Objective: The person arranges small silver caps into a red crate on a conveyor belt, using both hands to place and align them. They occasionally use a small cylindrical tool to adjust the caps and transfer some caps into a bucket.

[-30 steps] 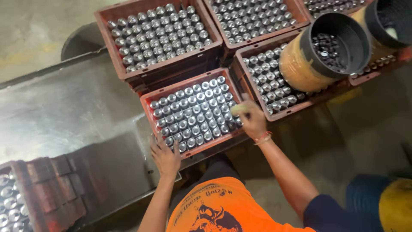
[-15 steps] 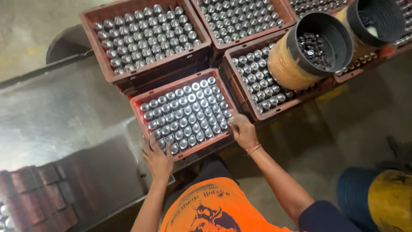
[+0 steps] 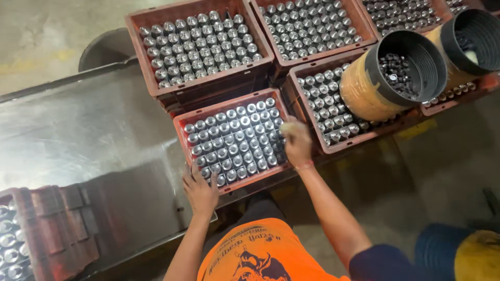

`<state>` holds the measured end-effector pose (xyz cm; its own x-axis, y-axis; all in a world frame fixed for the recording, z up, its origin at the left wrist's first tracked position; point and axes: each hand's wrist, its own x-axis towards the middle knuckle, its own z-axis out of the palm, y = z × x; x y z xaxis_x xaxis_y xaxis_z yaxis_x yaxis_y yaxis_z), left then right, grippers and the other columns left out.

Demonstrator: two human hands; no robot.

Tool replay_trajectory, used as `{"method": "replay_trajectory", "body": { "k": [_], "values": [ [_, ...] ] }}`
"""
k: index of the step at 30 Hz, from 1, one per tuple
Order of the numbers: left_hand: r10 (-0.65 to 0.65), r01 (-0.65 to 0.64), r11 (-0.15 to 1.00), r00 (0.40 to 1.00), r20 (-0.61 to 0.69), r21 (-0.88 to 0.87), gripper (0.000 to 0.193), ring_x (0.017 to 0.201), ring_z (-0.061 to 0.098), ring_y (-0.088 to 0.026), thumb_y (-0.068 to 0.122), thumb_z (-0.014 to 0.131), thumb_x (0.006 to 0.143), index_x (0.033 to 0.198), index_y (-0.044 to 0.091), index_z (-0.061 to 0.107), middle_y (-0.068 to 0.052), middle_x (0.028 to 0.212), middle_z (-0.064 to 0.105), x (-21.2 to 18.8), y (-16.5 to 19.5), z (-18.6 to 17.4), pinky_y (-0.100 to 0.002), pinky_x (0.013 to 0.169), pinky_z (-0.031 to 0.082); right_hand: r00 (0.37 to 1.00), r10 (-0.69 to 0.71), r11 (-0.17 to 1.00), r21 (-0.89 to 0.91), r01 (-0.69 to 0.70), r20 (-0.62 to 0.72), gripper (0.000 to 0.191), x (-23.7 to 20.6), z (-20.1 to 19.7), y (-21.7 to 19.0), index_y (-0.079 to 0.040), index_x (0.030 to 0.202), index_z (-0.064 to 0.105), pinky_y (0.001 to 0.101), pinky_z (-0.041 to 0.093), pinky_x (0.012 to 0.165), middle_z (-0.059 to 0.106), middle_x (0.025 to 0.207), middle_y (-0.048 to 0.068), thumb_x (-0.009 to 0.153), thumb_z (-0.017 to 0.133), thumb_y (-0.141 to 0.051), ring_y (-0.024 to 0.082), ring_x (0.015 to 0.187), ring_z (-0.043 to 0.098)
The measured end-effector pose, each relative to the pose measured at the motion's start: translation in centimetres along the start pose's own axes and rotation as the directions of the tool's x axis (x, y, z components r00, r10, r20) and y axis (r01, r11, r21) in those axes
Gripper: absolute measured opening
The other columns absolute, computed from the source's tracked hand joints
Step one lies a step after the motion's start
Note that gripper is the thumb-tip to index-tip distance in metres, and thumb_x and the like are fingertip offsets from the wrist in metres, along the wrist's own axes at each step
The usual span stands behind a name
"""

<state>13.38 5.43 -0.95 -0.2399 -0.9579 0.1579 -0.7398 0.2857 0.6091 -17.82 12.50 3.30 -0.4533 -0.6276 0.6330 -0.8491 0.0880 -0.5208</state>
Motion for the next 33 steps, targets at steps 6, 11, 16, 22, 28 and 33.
{"method": "replay_trajectory", "body": {
  "k": [6, 11, 16, 22, 28, 33],
  "values": [
    [0.019, -0.018, 0.999, 1.000, -0.025, 0.038, 0.079, 0.134, 0.040, -0.052, 0.040, 0.073, 0.088, 0.151, 0.007, 0.038, -0.029, 0.151, 0.039, 0.1, 0.0, 0.0, -0.063, 0.107, 0.036, 0.999, -0.046, 0.995, 0.087, 0.045, 0.011, 0.051, 3.0, 0.8, -1.2, -0.012, 0.139, 0.054, 0.0416, 0.057, 0.090, 0.071, 0.113, 0.018, 0.093, 0.070, -0.001, 0.033, 0.104, 0.071],
    [0.066, -0.064, 0.998, 0.994, -0.082, 0.024, 0.081, 0.132, 0.041, -0.055, 0.042, 0.072, 0.089, 0.152, 0.005, 0.036, -0.031, 0.151, 0.039, 0.2, 0.0, -0.2, -0.064, 0.105, 0.038, 0.925, 0.178, 0.982, 0.004, -0.190, 0.335, 0.058, 4.6, 2.5, -1.5, -0.012, 0.144, 0.058, 0.0433, 0.056, 0.088, 0.069, 0.102, 0.017, 0.089, 0.071, 0.002, 0.034, 0.094, 0.070],
    [-0.020, 0.020, 0.999, 1.000, -0.006, 0.035, 0.078, 0.130, 0.043, -0.054, 0.041, 0.071, 0.091, 0.152, 0.007, 0.038, -0.031, 0.145, 0.043, 0.3, 0.0, -0.3, -0.063, 0.104, 0.040, 0.991, -0.120, 0.986, 0.124, 0.113, 0.053, 0.047, 5.7, 4.8, -0.5, -0.018, 0.133, 0.054, 0.0400, 0.057, 0.095, 0.069, 0.128, 0.015, 0.093, 0.068, 0.004, 0.036, 0.116, 0.070],
    [0.031, -0.030, 0.999, 0.998, -0.047, 0.023, 0.077, 0.129, 0.044, -0.054, 0.042, 0.071, 0.090, 0.151, 0.008, 0.038, -0.032, 0.143, 0.043, 0.6, -0.1, -0.4, -0.063, 0.104, 0.039, 0.999, -0.025, 0.991, 0.136, 0.020, 0.036, 0.056, 7.9, 7.2, 0.2, -0.012, 0.146, 0.050, 0.0428, 0.056, 0.092, 0.068, 0.115, 0.017, 0.095, 0.069, 0.000, 0.037, 0.104, 0.071],
    [0.012, -0.012, 0.999, 1.000, -0.016, 0.035, 0.076, 0.129, 0.044, -0.053, 0.040, 0.070, 0.091, 0.152, 0.008, 0.038, -0.030, 0.145, 0.041, 0.5, 0.3, -1.0, -0.063, 0.104, 0.039, 0.956, 0.231, 0.966, 0.075, -0.248, 0.182, 0.054, 11.6, 7.4, -0.9, -0.009, 0.144, 0.054, 0.0450, 0.054, 0.090, 0.070, 0.110, 0.022, 0.093, 0.069, -0.006, 0.039, 0.103, 0.069],
    [-0.040, 0.037, 0.991, 0.999, 0.020, 0.132, 0.062, 0.132, 0.043, -0.052, 0.032, 0.069, 0.089, 0.141, 0.006, 0.045, -0.029, 0.151, 0.039, 0.7, 0.6, -1.3, -0.065, 0.101, 0.041, 0.976, 0.152, 0.936, 0.295, -0.192, 0.154, 0.051, 9.1, 2.5, -4.9, -0.005, 0.143, 0.052, 0.0405, 0.055, 0.094, 0.071, 0.117, 0.021, 0.095, 0.068, -0.011, 0.034, 0.109, 0.071]
  ]
}}
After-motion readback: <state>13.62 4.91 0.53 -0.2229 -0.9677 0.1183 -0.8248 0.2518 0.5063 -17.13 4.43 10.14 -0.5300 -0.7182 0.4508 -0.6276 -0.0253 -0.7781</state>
